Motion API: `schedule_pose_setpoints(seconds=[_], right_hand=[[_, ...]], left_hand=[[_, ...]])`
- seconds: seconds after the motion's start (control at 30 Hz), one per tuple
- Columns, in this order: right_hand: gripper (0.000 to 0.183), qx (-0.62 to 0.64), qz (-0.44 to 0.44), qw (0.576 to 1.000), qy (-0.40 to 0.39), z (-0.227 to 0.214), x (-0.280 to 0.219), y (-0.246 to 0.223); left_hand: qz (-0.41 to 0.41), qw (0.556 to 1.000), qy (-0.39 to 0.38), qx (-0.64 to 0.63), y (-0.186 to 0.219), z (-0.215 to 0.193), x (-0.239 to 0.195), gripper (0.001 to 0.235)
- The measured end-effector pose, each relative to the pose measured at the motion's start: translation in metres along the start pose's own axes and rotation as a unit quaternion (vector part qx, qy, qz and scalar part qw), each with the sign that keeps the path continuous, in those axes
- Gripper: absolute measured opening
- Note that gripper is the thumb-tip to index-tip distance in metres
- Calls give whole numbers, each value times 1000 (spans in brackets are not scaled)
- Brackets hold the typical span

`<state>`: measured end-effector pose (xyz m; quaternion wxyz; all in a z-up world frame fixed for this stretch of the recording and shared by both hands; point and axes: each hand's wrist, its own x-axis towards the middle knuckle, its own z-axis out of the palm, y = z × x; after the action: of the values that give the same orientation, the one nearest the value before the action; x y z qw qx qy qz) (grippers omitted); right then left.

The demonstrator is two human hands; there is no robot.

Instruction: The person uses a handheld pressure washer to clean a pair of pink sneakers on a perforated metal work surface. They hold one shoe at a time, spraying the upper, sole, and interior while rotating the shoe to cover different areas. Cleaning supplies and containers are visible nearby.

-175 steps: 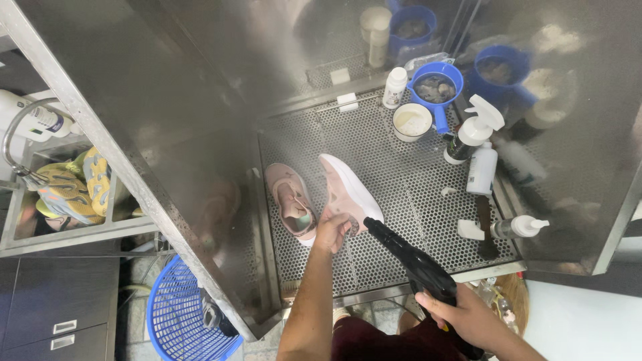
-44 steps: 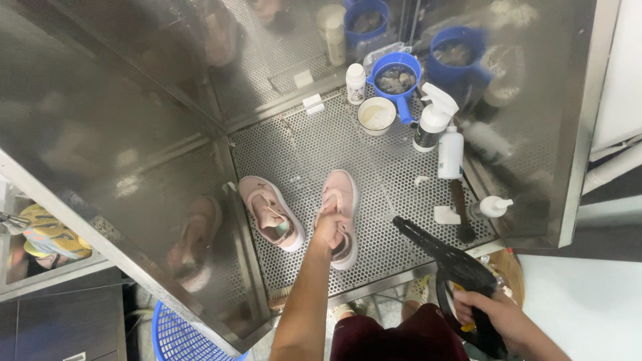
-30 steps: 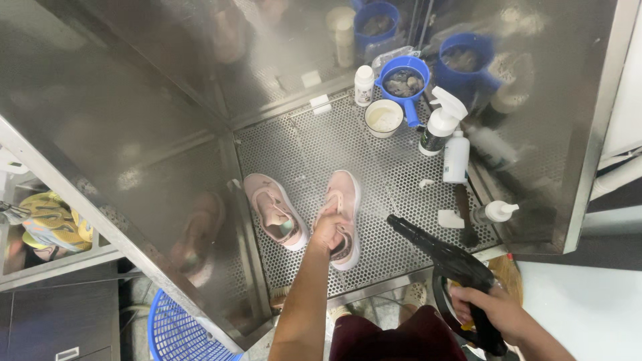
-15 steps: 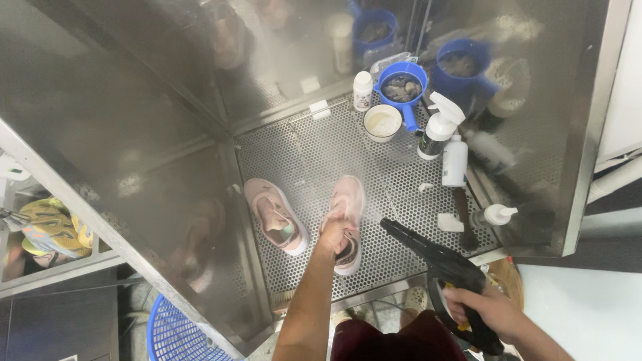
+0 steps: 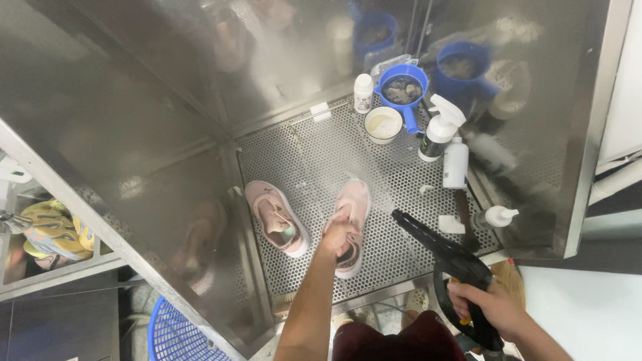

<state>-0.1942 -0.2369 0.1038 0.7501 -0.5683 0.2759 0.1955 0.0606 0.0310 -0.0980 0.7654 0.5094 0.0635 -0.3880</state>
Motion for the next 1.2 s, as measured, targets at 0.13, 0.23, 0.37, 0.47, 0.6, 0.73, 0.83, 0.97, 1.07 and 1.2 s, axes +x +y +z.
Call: schedule_pose_setpoints(seconds=[0.13,0.23,0.37,0.47,0.6,0.73,0.83,0.97,1.07,1.2], right_hand=[[39,8,60,998,-8,-1,-1,11],[38,25,62,998,-3,-1,-3,15],[40,-15,78,997,1,0,-9,10],[36,-23,75,997,1,4,-10,7],[41,-9,61,998,17,-1,-6,11],[39,-18,112,993,12,-2,-7,13],[39,-19,88,996,7,-4,-7,18],[37,27,20,999,-16,-10,-6,23],[24,10,28,999,33,-9,-16,17],[26,-29,-20,998,53,-5,-21,16]], left_hand=[[-34,999,15,28,-16,-4,15,57],[-30,999,14,11,-27,-12,25,49],[-39,999,22,-10,-29,-17,25,55],[-54,998,28,-12,-26,-15,26,53],[-58,998,22,-9,-27,-15,22,48],[-71,997,21,5,-27,-12,22,60],[-54,998,15,21,-27,-10,21,70],[-49,998,0,25,-12,0,9,76],[-48,997,-48,27,15,12,-12,71],[-49,991,-110,52,34,11,-26,43]])
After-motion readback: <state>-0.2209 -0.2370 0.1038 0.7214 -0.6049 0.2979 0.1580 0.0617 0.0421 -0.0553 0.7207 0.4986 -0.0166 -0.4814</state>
